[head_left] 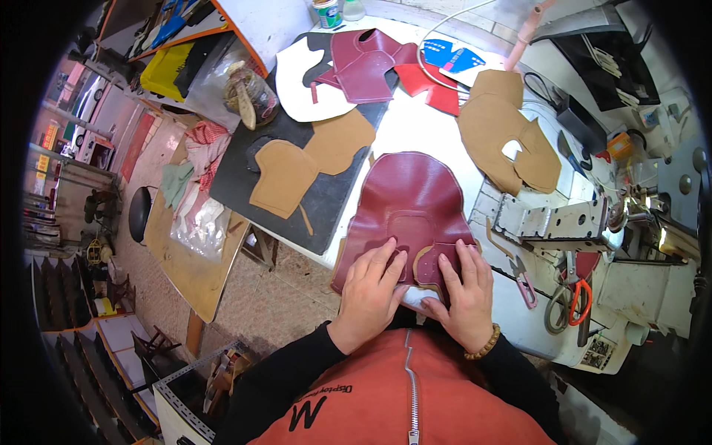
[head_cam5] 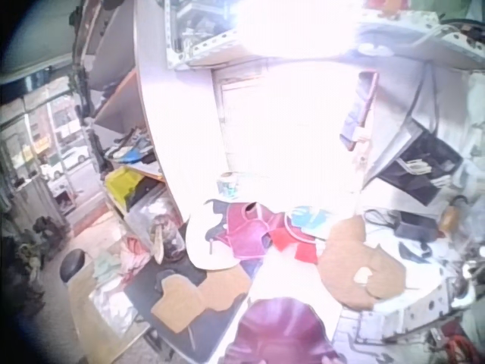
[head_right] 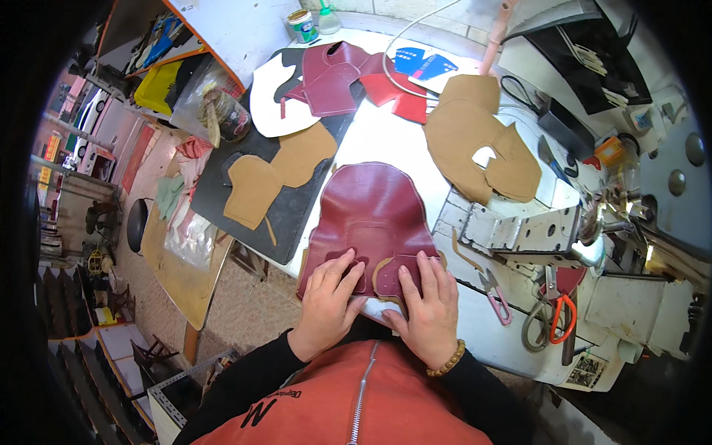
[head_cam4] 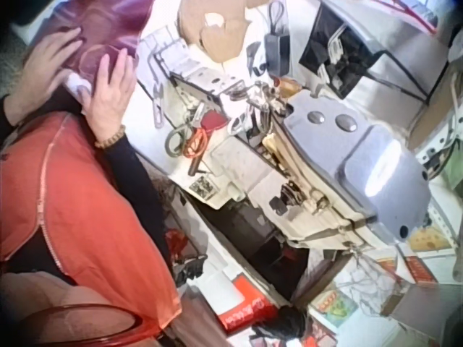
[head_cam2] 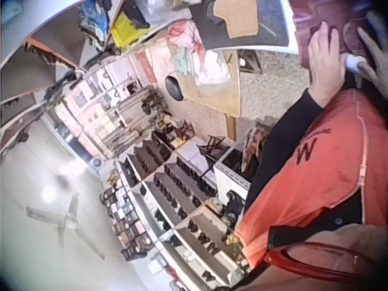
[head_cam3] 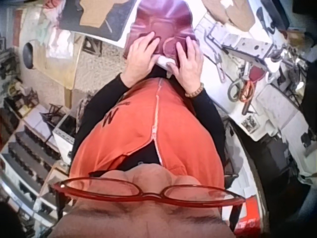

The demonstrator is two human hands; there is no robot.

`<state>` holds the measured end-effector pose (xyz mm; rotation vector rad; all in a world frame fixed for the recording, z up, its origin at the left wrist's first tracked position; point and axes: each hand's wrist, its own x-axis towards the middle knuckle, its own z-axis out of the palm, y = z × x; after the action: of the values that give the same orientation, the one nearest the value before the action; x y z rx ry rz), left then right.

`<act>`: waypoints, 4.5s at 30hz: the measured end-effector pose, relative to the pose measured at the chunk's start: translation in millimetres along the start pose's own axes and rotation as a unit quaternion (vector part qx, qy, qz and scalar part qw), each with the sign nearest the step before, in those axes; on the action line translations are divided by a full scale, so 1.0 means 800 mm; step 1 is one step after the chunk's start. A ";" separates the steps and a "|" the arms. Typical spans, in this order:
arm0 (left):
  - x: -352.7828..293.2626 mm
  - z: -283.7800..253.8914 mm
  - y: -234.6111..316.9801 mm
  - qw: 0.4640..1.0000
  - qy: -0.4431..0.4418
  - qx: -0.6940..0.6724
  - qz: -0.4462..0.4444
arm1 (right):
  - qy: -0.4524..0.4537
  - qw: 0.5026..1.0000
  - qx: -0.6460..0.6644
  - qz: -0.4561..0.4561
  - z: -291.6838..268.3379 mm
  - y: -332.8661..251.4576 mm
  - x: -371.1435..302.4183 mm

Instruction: The person uses shears to trim a maroon leather piece, then aligns it with a tan backing and trims the backing to match. The person repeatedly flips and repositions the pieces to refine the edges and ensure alignment.

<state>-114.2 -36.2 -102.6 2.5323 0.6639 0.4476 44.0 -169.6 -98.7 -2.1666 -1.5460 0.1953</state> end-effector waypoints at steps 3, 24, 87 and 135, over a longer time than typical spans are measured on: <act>0.016 0.010 0.009 0.999 0.011 0.005 0.049 | 0.013 0.999 0.042 -0.005 0.002 0.006 -0.005; 0.060 0.057 0.063 0.952 -0.023 0.092 0.291 | 0.186 0.942 -0.085 0.266 -0.107 0.184 -0.162; 0.139 0.079 0.014 0.984 -0.045 0.079 0.153 | -0.314 0.838 -0.132 -0.427 -0.068 0.037 0.074; 0.092 0.024 0.012 0.935 -0.116 0.195 0.273 | 0.133 0.952 0.108 0.254 -0.114 0.112 -0.130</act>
<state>-41.4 -11.7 -99.6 3.0785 -0.0688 0.1971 117.8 -315.0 -74.9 -2.2593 -0.7618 0.2133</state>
